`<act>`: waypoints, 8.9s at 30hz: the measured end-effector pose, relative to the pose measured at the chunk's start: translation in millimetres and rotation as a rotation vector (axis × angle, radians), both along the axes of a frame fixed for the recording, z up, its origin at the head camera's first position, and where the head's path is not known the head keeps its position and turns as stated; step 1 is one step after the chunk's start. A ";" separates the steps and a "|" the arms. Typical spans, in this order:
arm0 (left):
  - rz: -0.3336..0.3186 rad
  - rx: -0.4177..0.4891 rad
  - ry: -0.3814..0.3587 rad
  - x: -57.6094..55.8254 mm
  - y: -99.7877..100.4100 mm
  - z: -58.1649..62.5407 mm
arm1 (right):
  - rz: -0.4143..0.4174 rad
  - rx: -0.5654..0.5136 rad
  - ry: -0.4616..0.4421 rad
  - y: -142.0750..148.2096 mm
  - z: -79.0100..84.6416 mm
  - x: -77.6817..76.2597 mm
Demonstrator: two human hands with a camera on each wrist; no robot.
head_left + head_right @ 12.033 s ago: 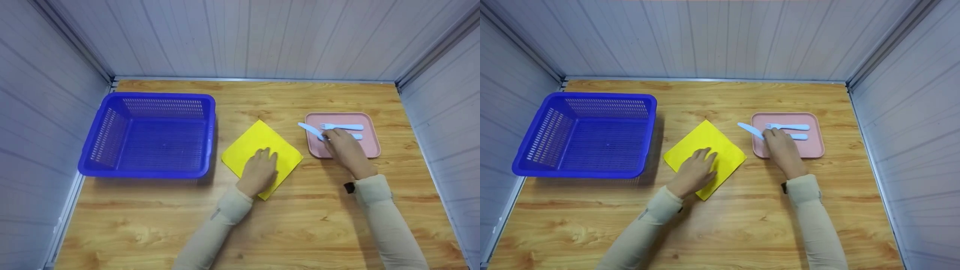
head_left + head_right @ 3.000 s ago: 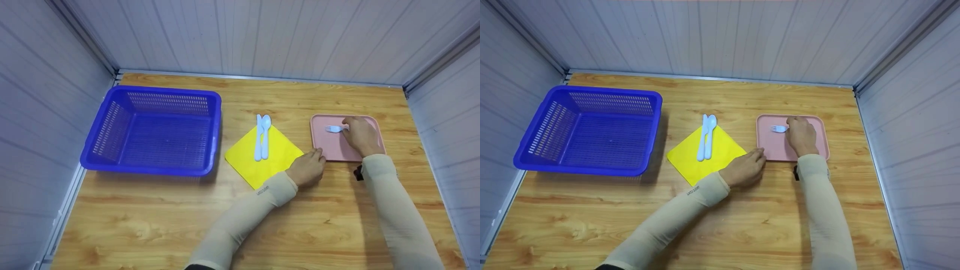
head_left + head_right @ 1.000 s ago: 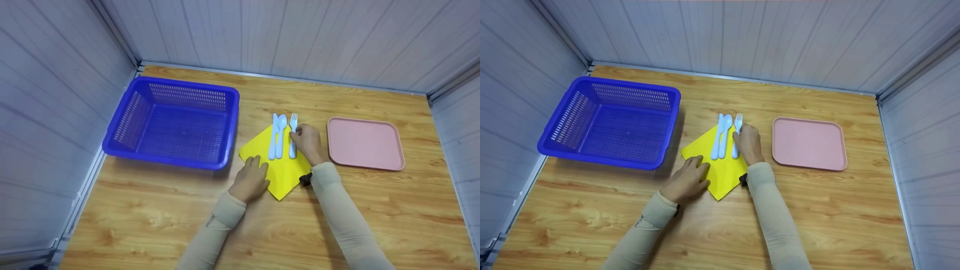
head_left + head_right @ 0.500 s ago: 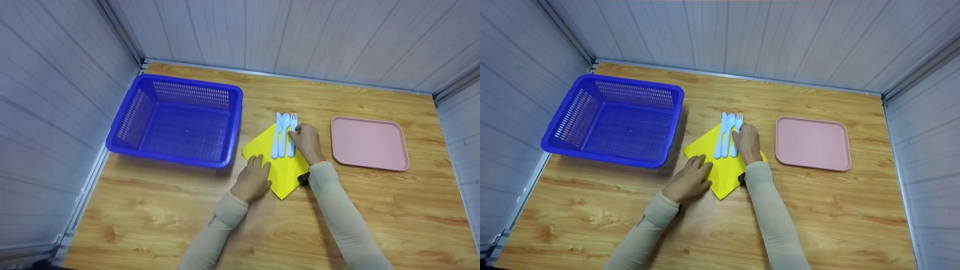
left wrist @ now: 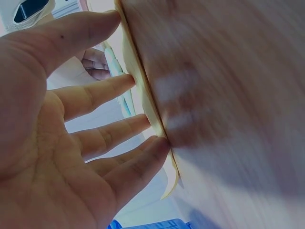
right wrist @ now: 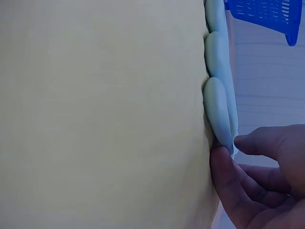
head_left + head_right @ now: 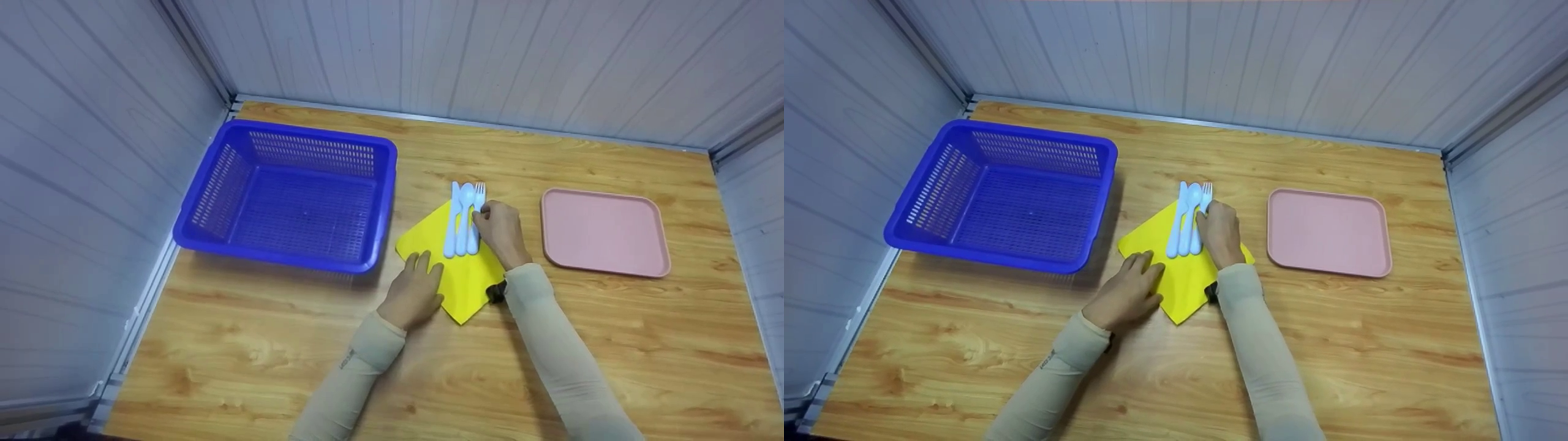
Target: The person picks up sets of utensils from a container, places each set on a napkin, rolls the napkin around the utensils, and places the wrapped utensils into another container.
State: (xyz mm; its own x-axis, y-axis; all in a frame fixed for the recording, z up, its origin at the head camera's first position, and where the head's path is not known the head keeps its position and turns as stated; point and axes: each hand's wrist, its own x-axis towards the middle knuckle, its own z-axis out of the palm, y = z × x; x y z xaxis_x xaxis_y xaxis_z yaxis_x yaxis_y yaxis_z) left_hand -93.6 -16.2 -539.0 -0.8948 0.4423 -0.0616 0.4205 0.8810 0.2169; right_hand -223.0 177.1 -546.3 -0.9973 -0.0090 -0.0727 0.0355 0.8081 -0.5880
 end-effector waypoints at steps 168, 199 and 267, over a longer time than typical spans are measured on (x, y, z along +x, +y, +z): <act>-0.123 -0.238 -0.115 -43.1 61.3 1.1 | -0.005 -0.396 -0.214 80.4 14.8 66.5; -0.110 -0.211 -0.169 -47.8 59.7 3.2 | -0.118 -0.714 -0.141 23.5 0.5 59.9; -0.125 -0.065 0.300 -22.1 29.2 -5.3 | 0.353 -0.050 0.272 -1.1 -8.4 63.3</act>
State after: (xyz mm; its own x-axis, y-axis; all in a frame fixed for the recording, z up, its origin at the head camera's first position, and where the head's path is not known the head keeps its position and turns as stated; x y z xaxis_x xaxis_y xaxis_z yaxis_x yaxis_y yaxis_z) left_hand -115.7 13.1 -544.3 -0.8161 0.5539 0.1651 0.5632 0.8262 0.0118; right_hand -159.7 176.1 -554.7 -0.9151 -0.3494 0.2011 -0.3990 0.7131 -0.5765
